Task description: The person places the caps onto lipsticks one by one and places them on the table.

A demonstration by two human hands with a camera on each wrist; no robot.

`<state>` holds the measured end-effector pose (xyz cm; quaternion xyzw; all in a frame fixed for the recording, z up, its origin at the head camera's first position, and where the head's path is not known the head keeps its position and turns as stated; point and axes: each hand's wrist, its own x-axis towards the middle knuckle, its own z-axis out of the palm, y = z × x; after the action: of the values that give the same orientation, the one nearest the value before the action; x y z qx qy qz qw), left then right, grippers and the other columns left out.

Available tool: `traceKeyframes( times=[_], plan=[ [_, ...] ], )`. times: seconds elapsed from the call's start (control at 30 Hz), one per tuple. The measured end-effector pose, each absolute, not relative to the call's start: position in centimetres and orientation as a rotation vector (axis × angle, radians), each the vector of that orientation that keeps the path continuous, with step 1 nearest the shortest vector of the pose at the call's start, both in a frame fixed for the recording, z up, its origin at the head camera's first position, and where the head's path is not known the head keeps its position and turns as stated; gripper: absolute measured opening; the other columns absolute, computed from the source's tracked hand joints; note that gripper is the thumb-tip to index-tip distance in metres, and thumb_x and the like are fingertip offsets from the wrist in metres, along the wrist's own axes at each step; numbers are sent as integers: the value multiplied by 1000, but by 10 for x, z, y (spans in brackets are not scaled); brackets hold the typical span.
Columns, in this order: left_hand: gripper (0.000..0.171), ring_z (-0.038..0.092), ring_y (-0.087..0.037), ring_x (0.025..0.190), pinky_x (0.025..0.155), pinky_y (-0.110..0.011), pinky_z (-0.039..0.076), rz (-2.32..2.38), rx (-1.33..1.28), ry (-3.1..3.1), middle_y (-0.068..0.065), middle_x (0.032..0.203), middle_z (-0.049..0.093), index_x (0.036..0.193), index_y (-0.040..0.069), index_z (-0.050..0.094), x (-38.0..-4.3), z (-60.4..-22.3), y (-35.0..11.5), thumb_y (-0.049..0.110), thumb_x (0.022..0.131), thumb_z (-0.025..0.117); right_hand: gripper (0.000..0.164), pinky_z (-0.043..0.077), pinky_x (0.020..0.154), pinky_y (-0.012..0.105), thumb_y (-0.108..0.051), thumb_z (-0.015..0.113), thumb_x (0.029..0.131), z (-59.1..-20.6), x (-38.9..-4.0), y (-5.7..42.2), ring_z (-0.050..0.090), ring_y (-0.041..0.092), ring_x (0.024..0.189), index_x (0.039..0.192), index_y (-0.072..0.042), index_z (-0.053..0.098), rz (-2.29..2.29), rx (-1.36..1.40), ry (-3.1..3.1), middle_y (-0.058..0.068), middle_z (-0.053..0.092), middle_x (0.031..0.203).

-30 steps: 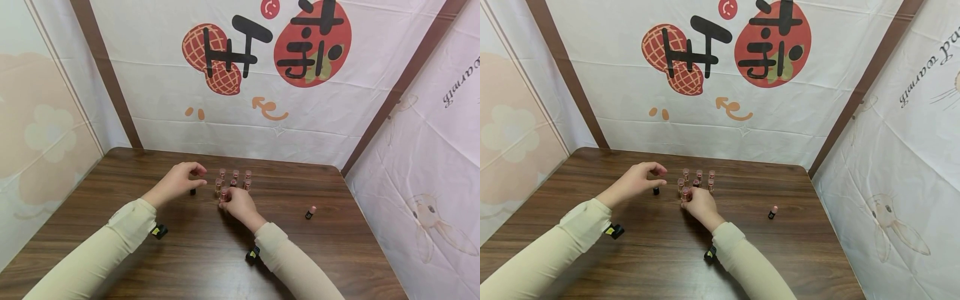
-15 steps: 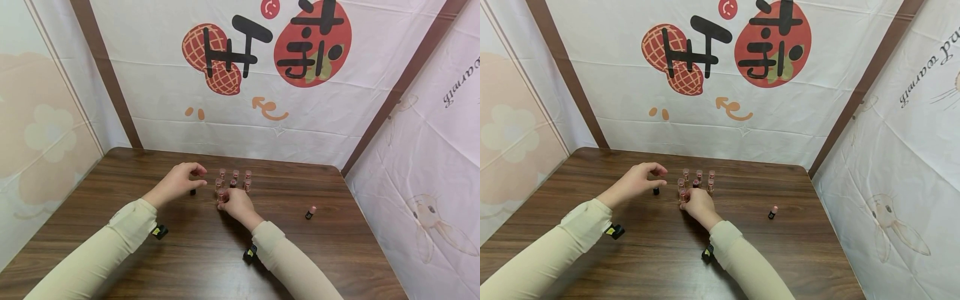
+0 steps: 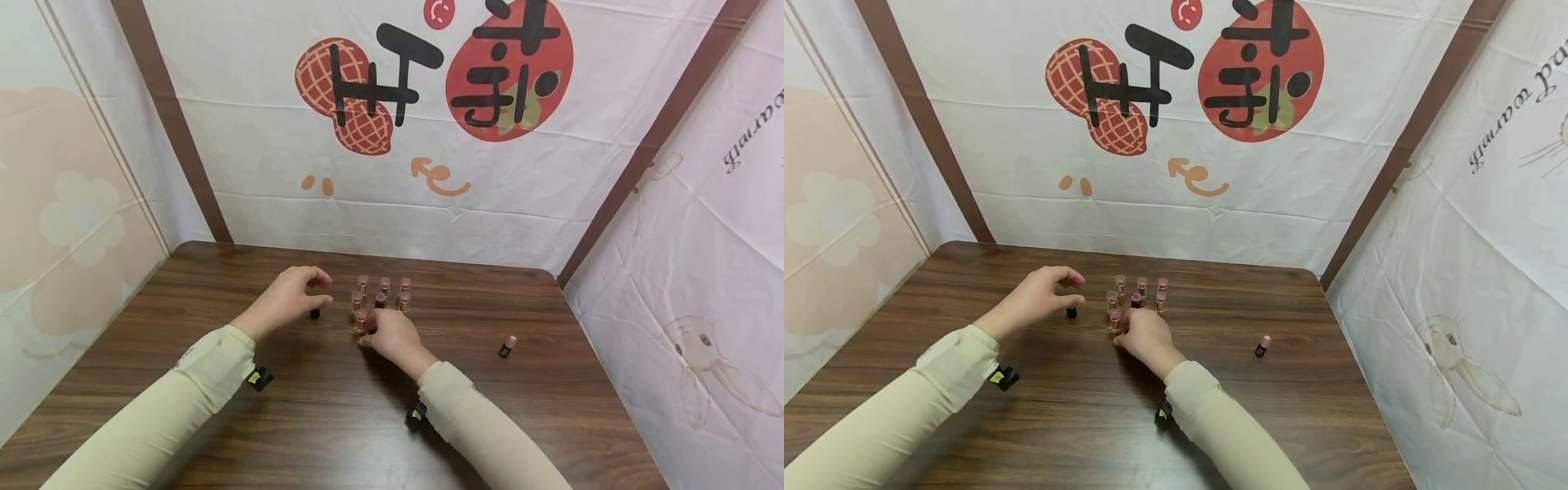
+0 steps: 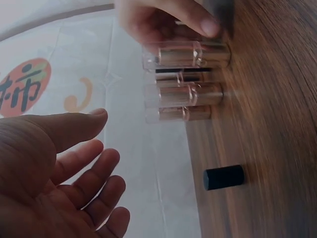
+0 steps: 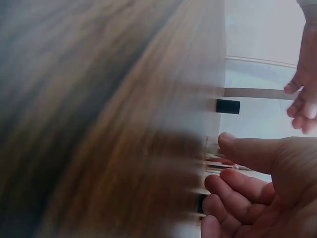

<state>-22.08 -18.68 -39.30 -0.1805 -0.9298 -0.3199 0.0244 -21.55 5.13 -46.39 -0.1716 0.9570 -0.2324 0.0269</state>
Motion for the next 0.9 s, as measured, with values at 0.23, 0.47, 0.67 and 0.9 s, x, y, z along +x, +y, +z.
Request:
traceKeyframes(
  times=[0.23,0.47,0.67,0.9],
  plan=[
    [41,60,-36,120,103,-55,46,-889,-511,-2967,-15,124,68,124,4,66,-222,-401,-194,26,93,78,33,56,85,37,-31,82,88,-448,-208,69,70,14,100,116,-16,74,-760,-576,2941,-4,75,110],
    [45,57,-38,124,105,-56,45,-849,-470,-3030,-18,128,65,128,3,64,-230,-419,-201,28,93,78,33,55,87,38,-27,79,92,-433,-202,104,66,19,102,120,-12,73,-846,-719,2960,3,73,114],
    [53,52,-42,126,105,-57,44,-820,-377,-3074,-20,131,63,133,-1,61,-233,-430,-203,30,94,77,29,54,88,38,-26,80,91,-416,-197,131,65,20,103,117,-15,73,-870,-713,3028,0,72,112],
    [52,59,-38,117,98,-56,48,-829,-344,-3094,-19,124,64,134,-1,59,-240,-441,-203,26,93,77,33,54,89,38,-28,82,90,-407,-190,160,63,16,104,120,-17,74,-911,-681,3106,-6,71,114]
  ],
)
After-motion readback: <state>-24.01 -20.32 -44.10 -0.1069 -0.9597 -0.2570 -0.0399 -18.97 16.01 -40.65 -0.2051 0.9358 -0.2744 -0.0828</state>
